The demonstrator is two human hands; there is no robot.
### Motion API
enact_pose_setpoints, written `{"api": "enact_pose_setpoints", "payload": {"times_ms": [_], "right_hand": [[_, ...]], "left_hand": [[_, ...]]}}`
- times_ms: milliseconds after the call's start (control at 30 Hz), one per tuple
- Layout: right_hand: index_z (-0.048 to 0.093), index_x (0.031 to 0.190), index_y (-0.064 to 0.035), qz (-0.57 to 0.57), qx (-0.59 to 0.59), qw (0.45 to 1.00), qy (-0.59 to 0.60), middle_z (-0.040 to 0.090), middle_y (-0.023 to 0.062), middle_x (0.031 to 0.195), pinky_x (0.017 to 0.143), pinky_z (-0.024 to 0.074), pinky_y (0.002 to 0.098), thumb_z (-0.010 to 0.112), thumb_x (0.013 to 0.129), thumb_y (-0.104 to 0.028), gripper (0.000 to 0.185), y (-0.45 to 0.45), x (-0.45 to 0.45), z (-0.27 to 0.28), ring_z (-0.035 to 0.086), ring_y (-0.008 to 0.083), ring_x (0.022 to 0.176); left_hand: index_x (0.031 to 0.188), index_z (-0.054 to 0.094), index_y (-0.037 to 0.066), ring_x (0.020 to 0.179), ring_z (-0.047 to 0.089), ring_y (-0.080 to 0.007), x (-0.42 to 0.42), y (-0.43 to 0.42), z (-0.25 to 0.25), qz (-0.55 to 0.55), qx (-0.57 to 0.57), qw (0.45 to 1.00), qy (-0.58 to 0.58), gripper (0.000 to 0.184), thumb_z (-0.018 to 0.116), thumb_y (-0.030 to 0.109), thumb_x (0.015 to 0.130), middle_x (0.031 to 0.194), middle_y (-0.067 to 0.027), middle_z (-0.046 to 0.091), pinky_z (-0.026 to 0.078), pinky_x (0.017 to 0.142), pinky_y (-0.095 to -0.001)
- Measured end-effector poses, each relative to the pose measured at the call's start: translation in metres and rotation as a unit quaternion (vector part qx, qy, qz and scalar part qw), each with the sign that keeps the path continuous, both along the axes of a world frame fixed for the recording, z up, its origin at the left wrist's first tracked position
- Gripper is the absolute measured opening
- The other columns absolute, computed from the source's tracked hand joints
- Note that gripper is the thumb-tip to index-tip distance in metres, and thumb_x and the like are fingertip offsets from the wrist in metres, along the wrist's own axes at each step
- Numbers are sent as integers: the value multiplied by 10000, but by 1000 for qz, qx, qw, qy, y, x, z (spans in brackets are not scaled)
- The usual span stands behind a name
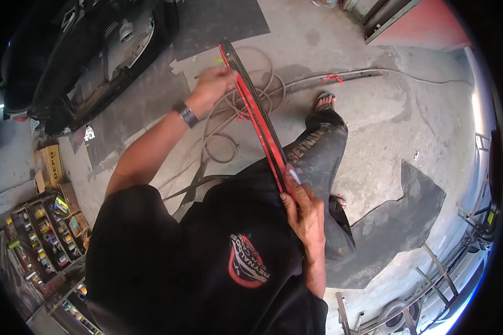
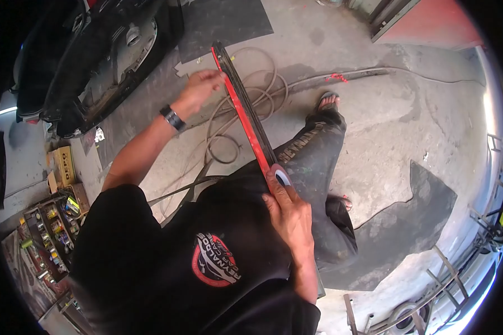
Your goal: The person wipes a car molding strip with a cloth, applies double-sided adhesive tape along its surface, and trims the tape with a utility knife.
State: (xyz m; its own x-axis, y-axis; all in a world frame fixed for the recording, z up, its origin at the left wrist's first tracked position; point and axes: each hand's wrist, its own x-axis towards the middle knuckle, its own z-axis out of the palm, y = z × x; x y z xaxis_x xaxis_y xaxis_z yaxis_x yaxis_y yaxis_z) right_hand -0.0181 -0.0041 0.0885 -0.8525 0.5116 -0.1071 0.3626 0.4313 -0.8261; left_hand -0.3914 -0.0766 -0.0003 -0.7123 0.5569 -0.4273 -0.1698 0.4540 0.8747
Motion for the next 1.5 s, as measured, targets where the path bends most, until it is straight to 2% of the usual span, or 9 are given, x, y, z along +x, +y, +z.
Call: {"api": "enact_pose_setpoints", "payload": {"times_ms": [200,300,500,600,800,900,1333,1433,1500], "right_hand": [[653,1385,-132,29,61,996,-62,692,167,1300,759,611,451,752,926,-162,471,3,-6,6,732,384,956],[652,1386,-137,11,90,992,-87,710,159,1252,719,610,455,735,939,-171,456,3,-13,7,736,384,892],[661,1375,-147,-6,155,983,-95,733,170,1091,662,598,460,718,948,-188,433,4,-23,-7,729,379,792],[670,1363,-145,-3,163,981,-103,732,173,1034,647,596,456,728,937,-191,433,4,-25,-10,726,371,761],[683,1343,-134,-1,179,979,-100,724,162,973,624,590,447,741,924,-185,426,3,-25,-13,715,363,715],[682,1345,-132,-7,195,976,-92,716,158,950,607,584,443,743,920,-176,432,3,-24,-13,709,359,689],[665,1370,-131,-19,235,966,-103,679,146,857,551,566,430,741,909,-153,467,-3,-22,-21,681,336,594],[668,1365,-127,-17,231,966,-116,680,150,857,548,566,430,742,908,-153,464,-3,-22,-20,681,335,587],[663,1364,-132,-16,206,967,-150,716,164,1060,647,598,435,707,940,-145,426,-4,-24,-15,725,360,740]], "left_hand": [[1068,757,65,812,583,-72,-119,7,-35,42,15,989,138,234,759,275,963,974,22,733,441,686,-228],[1063,757,60,847,620,-83,-118,25,-12,23,-16,992,119,240,772,272,951,981,1,743,456,699,-243],[1075,759,56,856,648,-101,-132,42,-21,-48,-89,981,167,237,773,251,939,995,-9,752,481,705,-244],[1010,786,-3,828,717,-133,-134,46,-27,-38,-108,978,176,228,783,186,883,942,-66,783,570,778,-301],[1020,784,-2,791,730,-135,-137,42,-40,-19,-82,986,145,241,789,189,874,915,-75,779,601,707,-291],[1084,750,-4,895,722,-152,-134,44,-37,-11,-99,988,122,211,764,148,939,977,-63,761,599,780,-313],[1045,759,-17,831,740,-147,-125,52,-39,-10,-99,982,158,214,781,161,929,947,-76,767,627,756,-307],[1037,762,-16,825,739,-144,-124,53,-40,-6,-101,981,167,216,784,168,927,943,-74,767,627,747,-305],[1032,763,-18,818,738,-143,-122,53,-39,-5,-101,980,173,219,787,172,925,939,-74,766,627,738,-302]]}}
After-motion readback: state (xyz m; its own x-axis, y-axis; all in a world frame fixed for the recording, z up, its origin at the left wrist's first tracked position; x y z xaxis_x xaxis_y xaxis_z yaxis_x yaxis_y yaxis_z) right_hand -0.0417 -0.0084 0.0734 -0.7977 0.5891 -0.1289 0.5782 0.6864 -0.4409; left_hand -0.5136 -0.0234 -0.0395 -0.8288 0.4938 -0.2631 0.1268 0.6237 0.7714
